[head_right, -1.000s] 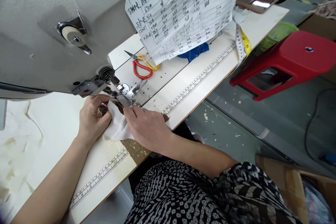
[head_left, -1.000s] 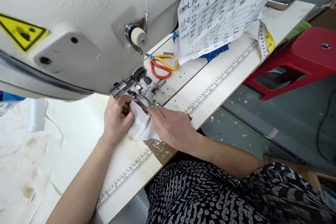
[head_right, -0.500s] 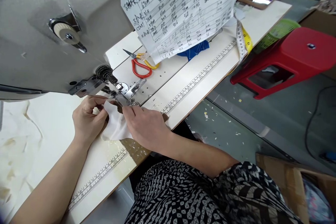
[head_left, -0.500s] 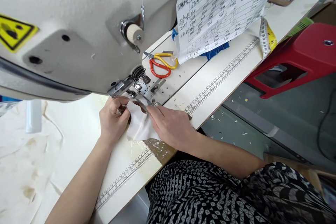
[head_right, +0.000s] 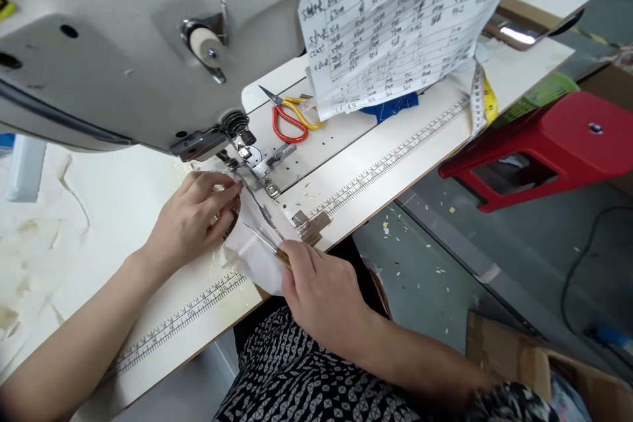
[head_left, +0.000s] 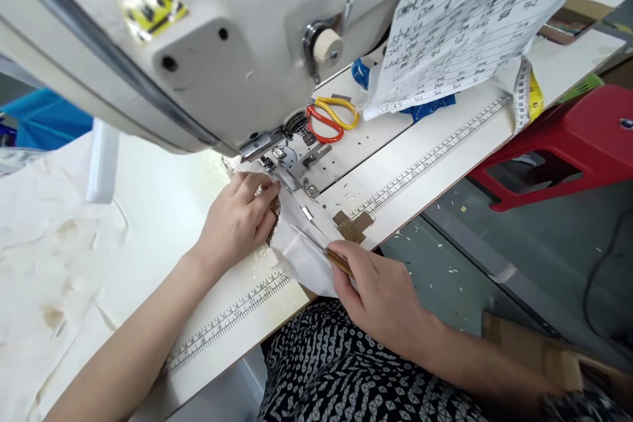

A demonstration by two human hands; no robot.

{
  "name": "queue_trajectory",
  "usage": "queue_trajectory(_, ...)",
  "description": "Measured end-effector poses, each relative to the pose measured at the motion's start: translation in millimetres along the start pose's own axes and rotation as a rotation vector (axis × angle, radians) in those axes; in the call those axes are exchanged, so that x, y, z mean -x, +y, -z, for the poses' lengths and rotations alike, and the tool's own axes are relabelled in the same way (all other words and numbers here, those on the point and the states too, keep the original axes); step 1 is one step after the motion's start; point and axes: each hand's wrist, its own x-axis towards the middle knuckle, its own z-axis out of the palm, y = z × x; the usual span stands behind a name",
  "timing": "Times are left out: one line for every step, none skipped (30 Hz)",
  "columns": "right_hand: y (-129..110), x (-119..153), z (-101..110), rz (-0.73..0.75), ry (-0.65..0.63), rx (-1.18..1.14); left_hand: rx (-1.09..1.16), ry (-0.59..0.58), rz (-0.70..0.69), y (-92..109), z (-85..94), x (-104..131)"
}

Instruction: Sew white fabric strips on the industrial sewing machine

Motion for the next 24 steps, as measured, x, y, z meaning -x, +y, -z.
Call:
queue_trajectory(0.0,5.3,2.6,0.002,-0.003,-0.020,-0.030,-0.002,0.017,5.0,-1.0,0.1)
queue_trajectory(0.3,8.7,4.7,0.008,-0.014,-0.032,-0.058,-0.002,0.039,10.2,-2.6,0.1)
queue_trajectory(0.7,10.5,6.1,0.016,-0.029,-0.034,-0.081,-0.002,0.067,15.2,-4.6,0.1)
queue_trajectory(1.1,10.8,7.1,0.024,-0.041,-0.027,-0.096,-0.002,0.097,19.9,-6.7,0.2)
queue_trajectory(1.7,10.1,7.9,0.031,-0.049,-0.014,-0.100,0.000,0.126,24.2,-8.6,0.6)
queue_trajectory(2.3,8.9,8.5,0.037,-0.054,0.003,-0.095,0.004,0.151,27.7,-10.2,1.2)
queue_trajectory(3.0,7.4,9.0,0.044,-0.055,0.021,-0.083,0.008,0.170,30.6,-11.3,2.2)
queue_trajectory(3.8,6.1,9.5,0.052,-0.056,0.038,-0.068,0.012,0.182,32.6,-12.0,3.5)
queue_trajectory(4.5,5.1,9.9,0.060,-0.055,0.052,-0.053,0.015,0.186,34.0,-12.2,5.0)
queue_trajectory(5.3,4.5,10.4,0.068,-0.057,0.063,-0.038,0.018,0.184,34.6,-12.1,6.6)
queue_trajectory(6.0,4.3,10.8,0.076,-0.059,0.070,-0.025,0.022,0.179,34.8,-11.9,8.2)
queue_trajectory(6.7,4.4,11.2,0.081,-0.067,0.073,-0.015,0.029,0.173,34.5,-11.6,9.6)
queue_trajectory(7.2,4.7,11.6,0.085,-0.077,0.072,-0.008,0.039,0.166,33.9,-11.2,10.7)
queue_trajectory(7.7,5.0,11.9,0.085,-0.090,0.070,-0.002,0.050,0.160,33.2,-10.9,11.5)
queue_trajectory(7.9,5.2,12.3,0.085,-0.102,0.069,0.001,0.058,0.156,32.5,-10.6,11.9)
queue_trajectory(8.0,5.3,12.6,0.083,-0.117,0.070,0.003,0.062,0.154,31.7,-10.2,12.0)
queue_trajectory(8.0,5.1,12.8,0.080,-0.129,0.073,0.005,0.061,0.154,31.0,-9.7,11.9)
queue_trajectory(7.9,4.6,13.0,0.077,-0.139,0.078,0.006,0.055,0.156,30.3,-9.3,11.7)
queue_trajectory(7.7,3.9,13.2,0.076,-0.144,0.085,0.008,0.049,0.159,29.6,-8.8,11.3)
queue_trajectory(7.6,2.8,13.2,0.076,-0.147,0.095,0.010,0.045,0.163,29.0,-8.5,11.0)
queue_trajectory(7.4,1.5,13.1,0.077,-0.144,0.105,0.009,0.042,0.166,28.4,-8.4,10.6)
queue_trajectory(7.3,0.0,12.9,0.081,-0.136,0.116,0.006,0.043,0.168,27.8,-8.3,10.3)
queue_trajectory(7.1,-1.6,12.6,0.085,-0.127,0.128,-0.002,0.043,0.171,27.3,-8.5,10.1)
queue_trajectory(7.0,-3.2,12.2,0.091,-0.120,0.138,-0.014,0.043,0.173,27.0,-8.6,10.0)
